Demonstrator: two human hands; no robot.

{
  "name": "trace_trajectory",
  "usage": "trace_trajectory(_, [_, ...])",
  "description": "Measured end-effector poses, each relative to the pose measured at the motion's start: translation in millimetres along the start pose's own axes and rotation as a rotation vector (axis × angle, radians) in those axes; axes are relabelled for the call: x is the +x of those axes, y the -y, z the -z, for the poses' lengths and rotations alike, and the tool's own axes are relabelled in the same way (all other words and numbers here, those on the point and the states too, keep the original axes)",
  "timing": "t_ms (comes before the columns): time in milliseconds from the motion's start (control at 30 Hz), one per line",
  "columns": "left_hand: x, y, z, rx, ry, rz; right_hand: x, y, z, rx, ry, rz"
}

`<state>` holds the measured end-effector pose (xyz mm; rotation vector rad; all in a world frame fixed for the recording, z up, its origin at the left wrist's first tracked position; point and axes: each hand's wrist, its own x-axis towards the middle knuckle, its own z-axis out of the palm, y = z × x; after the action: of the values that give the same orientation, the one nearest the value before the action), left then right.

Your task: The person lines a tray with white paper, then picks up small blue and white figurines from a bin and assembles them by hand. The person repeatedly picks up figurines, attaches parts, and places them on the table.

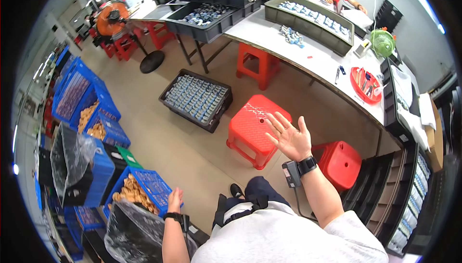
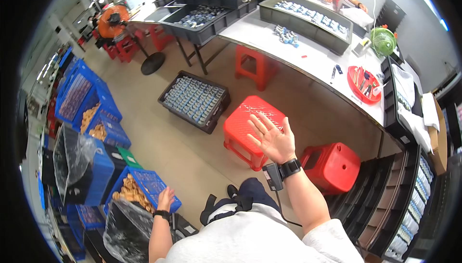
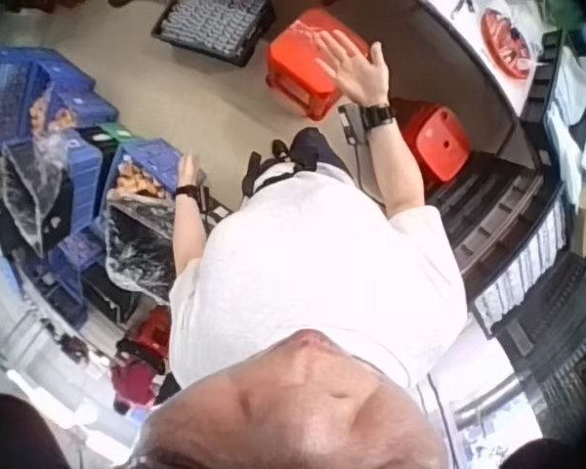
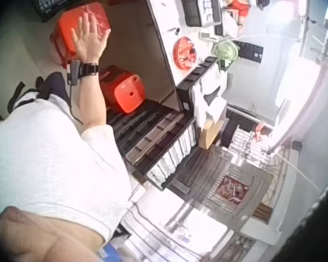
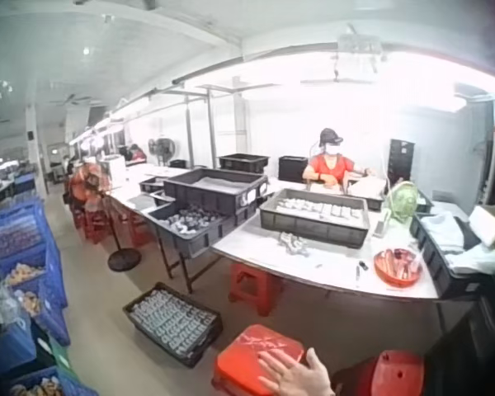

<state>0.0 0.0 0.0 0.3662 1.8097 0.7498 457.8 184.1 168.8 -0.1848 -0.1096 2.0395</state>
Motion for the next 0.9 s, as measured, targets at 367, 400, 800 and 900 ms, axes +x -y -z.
trace_trajectory(367, [100, -270, -96, 0.044, 0.211, -0.326, 175, 61, -16, -0.368, -0.168, 0.082])
trace_trajectory(400, [108, -291, -97, 0.058, 0.201, -0.347, 189, 72, -17, -0.412, -0.183, 0.103])
trace_trajectory(800, [183, -637, -158, 0.124, 0.241, -0.677, 344, 196, -50, -0.766, -0.352, 0.380])
trace_trajectory(900, [208, -719, -203, 0.135, 0.292, -0.681, 387, 217, -44, -0.838, -0.429, 0.409])
